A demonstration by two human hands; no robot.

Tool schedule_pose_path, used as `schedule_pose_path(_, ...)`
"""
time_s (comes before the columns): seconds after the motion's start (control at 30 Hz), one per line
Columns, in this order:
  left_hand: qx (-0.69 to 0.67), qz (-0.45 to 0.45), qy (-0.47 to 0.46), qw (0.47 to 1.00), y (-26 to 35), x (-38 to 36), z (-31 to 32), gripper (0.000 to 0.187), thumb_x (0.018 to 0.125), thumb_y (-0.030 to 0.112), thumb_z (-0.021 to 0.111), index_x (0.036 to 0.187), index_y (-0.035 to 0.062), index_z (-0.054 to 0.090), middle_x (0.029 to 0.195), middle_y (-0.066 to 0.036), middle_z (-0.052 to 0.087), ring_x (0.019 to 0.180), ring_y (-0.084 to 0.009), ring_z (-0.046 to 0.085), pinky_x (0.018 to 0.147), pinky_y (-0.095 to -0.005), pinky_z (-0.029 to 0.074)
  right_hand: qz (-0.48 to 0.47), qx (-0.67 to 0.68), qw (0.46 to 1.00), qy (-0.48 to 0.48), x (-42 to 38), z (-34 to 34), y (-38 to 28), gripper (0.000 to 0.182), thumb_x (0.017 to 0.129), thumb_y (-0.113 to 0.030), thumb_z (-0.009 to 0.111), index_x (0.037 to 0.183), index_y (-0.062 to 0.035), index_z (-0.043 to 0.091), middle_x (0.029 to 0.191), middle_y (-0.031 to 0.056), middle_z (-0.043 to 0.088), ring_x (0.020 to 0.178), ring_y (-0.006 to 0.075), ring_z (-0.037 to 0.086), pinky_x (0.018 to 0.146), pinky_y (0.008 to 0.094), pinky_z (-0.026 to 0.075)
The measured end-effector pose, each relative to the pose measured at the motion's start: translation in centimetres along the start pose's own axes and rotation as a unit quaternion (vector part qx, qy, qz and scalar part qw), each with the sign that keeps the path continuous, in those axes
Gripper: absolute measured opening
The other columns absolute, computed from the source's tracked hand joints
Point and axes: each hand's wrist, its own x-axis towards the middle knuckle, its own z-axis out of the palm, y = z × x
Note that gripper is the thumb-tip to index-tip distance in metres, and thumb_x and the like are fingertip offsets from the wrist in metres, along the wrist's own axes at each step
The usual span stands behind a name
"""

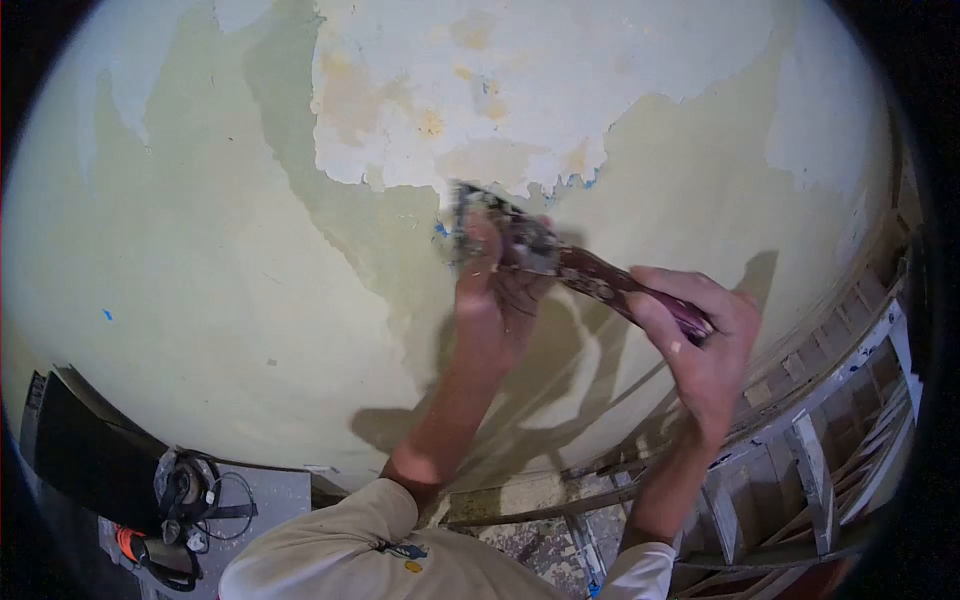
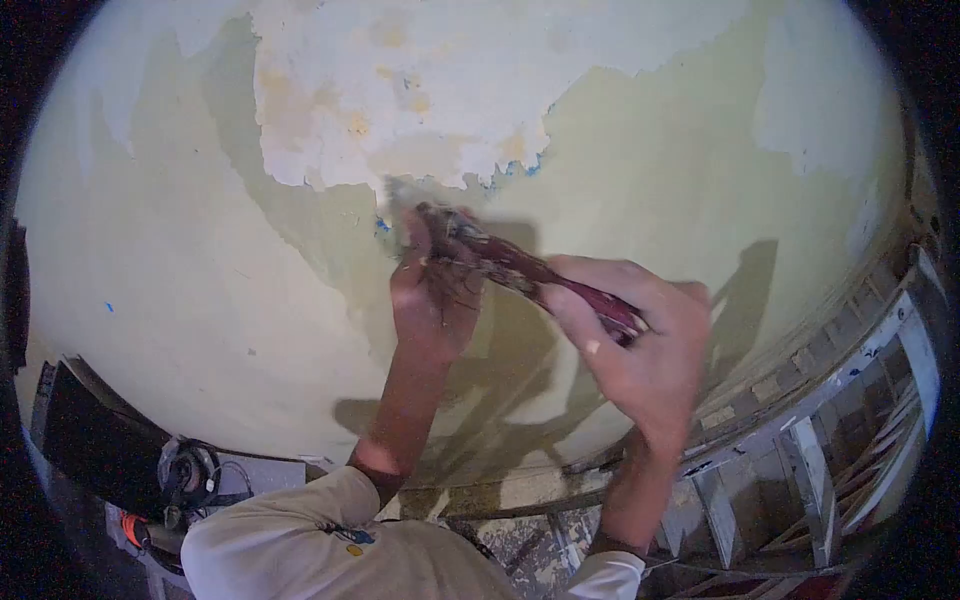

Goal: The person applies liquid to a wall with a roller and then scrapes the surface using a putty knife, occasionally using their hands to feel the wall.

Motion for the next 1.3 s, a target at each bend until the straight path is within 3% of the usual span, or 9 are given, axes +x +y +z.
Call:
schedule_pose_path(0.3, 0.053, 0.083, 0.086, 0.991, 2.4, -0.3, 0.8, 0.025, 0.088, 0.03, 0.047, 0.102, 0.0101, 0.052, 0.097, -0.01, 0.059, 0.085, -0.0198, 0.059, 0.078, -0.0337, 0.048, 0.011, -0.003, 1.0, -0.02, 0.0, 0.4, -0.8, 0.019, 0.07, -0.015, 0.067, 0.083, -0.0026, 0.065, 0.059, 0.0096, 0.059, 0.047, 0.0083, 0.051, 0.046, 0.022, 0.04)
schedule_pose_path(0.57, -0.021, -0.085, 0.049, 0.995, 1.7, -1.8, -0.3, 0.026, 0.086, 0.032, 0.051, 0.1, 0.0108, 0.054, 0.096, -0.011, 0.061, 0.086, -0.0195, 0.061, 0.075, -0.0359, 0.052, -0.067, -0.024, 0.997, 0.003, -1.6, 0.1, -2.4, 0.018, 0.071, -0.007, 0.067, 0.087, -0.0011, 0.065, 0.068, 0.0107, 0.064, 0.051, 0.0089, 0.056, 0.048, 0.0198, 0.042)
schedule_pose_path(0.7, 0.125, -0.023, 0.03, 0.991, 1.9, -2.0, -0.3, 0.029, 0.085, 0.033, 0.052, 0.101, 0.008, 0.055, 0.092, -0.009, 0.062, 0.086, -0.0173, 0.061, 0.077, -0.0341, 0.05, 0.083, 0.058, 0.994, -0.049, -3.3, 0.2, -0.6, 0.024, 0.073, -0.009, 0.067, 0.095, -0.0009, 0.062, 0.074, 0.01, 0.064, 0.061, 0.0099, 0.058, 0.056, 0.0223, 0.045)
schedule_pose_path(0.8, 0.498, -0.101, 0.15, 0.848, 3.5, -3.1, -1.0, 0.038, 0.088, 0.031, 0.05, 0.108, -0.0001, 0.051, 0.085, -0.003, 0.058, 0.077, -0.01, 0.053, 0.07, -0.027, 0.044, 0.239, 0.115, 0.949, -0.173, -8.3, 2.4, 1.9, 0.033, 0.077, -0.009, 0.064, 0.107, -0.0022, 0.053, 0.082, 0.0097, 0.064, 0.071, 0.0113, 0.058, 0.063, 0.025, 0.046)
schedule_pose_path(0.87, 0.614, -0.158, -0.056, 0.772, 5.8, -4.7, 0.4, 0.04, 0.088, 0.03, 0.049, 0.114, 0.0, 0.047, 0.09, -0.006, 0.057, 0.074, -0.0101, 0.051, 0.069, -0.0266, 0.042, 0.225, 0.164, 0.945, -0.173, -10.5, 5.6, 3.2, 0.033, 0.079, -0.009, 0.062, 0.109, -0.0019, 0.051, 0.085, 0.0093, 0.063, 0.075, 0.012, 0.058, 0.065, 0.026, 0.046)
schedule_pose_path(0.93, 0.603, -0.183, -0.058, 0.774, 6.3, -7.5, -1.0, 0.04, 0.088, 0.025, 0.05, 0.119, 0.0007, 0.042, 0.094, -0.008, 0.057, 0.077, -0.0114, 0.052, 0.071, -0.0266, 0.042, 0.266, 0.404, 0.865, -0.136, -11.6, 8.2, 3.3, 0.027, 0.081, -0.01, 0.06, 0.105, -0.001, 0.05, 0.089, 0.0079, 0.062, 0.078, 0.0135, 0.058, 0.069, 0.0266, 0.046)
schedule_pose_path(1.1, 0.546, -0.126, -0.052, 0.827, 9.5, -12.5, 0.7, 0.05, 0.083, 0.01, 0.057, 0.126, 0.003, 0.032, 0.104, -0.013, 0.056, 0.084, -0.0153, 0.057, 0.071, -0.0253, 0.045, 0.243, 0.503, 0.83, -0.012, -9.9, 12.8, 1.0, 0.027, 0.084, -0.014, 0.057, 0.106, 0.0003, 0.049, 0.095, 0.0088, 0.058, 0.082, 0.0131, 0.056, 0.071, 0.0262, 0.046)
schedule_pose_path(1.17, 0.575, -0.213, 0.104, 0.783, 12.8, -12.8, 2.5, 0.054, 0.078, 0.003, 0.062, 0.123, 0.0024, 0.033, 0.109, -0.016, 0.054, 0.088, -0.018, 0.058, 0.067, -0.0245, 0.048, 0.25, 0.512, 0.818, -0.078, -8.3, 14.3, 1.0, 0.025, 0.086, -0.016, 0.055, 0.103, 0.0013, 0.05, 0.096, 0.0087, 0.058, 0.083, 0.0133, 0.056, 0.07, 0.0282, 0.048)
schedule_pose_path(1.3, 0.742, 0.011, 0.131, 0.658, 17.3, -11.7, 5.3, 0.062, 0.072, 0.008, 0.069, 0.121, 0.0024, 0.032, 0.107, -0.019, 0.055, 0.087, -0.0196, 0.06, 0.064, -0.0253, 0.052, 0.304, 0.696, 0.64, -0.117, -4.1, 18.2, -0.4, 0.026, 0.086, -0.023, 0.053, 0.1, -0.0009, 0.051, 0.093, 0.0074, 0.057, 0.079, 0.0171, 0.058, 0.068, 0.0341, 0.051)
